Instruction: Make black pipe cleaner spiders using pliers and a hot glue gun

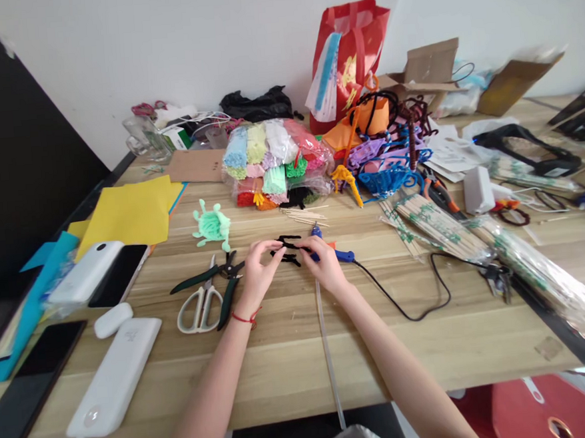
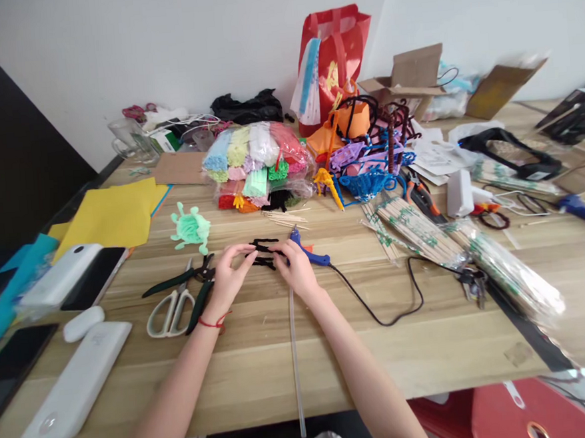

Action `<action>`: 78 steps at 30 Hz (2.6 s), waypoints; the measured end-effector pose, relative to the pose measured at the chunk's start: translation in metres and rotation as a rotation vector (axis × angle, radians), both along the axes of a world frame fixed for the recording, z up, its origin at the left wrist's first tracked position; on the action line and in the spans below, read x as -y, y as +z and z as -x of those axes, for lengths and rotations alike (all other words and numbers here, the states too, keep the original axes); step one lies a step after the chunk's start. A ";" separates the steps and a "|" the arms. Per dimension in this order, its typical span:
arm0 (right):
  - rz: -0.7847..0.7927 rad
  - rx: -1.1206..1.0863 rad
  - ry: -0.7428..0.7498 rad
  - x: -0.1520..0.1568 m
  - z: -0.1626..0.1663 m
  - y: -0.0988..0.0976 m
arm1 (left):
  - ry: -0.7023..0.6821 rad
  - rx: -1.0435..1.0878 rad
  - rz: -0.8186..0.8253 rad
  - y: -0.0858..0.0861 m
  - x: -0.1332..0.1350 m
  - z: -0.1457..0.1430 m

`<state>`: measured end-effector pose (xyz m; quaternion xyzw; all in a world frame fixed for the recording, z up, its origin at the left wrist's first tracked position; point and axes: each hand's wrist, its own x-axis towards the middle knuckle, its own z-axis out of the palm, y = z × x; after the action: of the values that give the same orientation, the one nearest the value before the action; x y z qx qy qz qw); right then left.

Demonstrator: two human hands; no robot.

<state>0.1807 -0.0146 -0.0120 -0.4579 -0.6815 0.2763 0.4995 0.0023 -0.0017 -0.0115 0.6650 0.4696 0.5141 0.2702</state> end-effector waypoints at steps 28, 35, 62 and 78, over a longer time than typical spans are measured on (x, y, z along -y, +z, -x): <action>-0.166 0.176 0.000 0.002 0.000 0.001 | -0.031 0.142 0.140 -0.002 -0.001 -0.002; -0.146 0.142 -0.041 0.000 0.000 -0.005 | -0.008 0.016 0.113 0.002 0.002 0.000; -0.122 0.120 -0.084 -0.001 0.000 -0.005 | 0.122 0.067 0.103 0.003 -0.003 0.009; -0.117 0.114 -0.105 0.002 0.001 0.003 | -0.054 0.265 0.284 -0.009 -0.006 -0.005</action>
<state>0.1795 -0.0168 -0.0091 -0.4781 -0.6989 0.1829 0.4995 0.0077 0.0046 -0.0206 0.5591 0.4795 0.5183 0.4346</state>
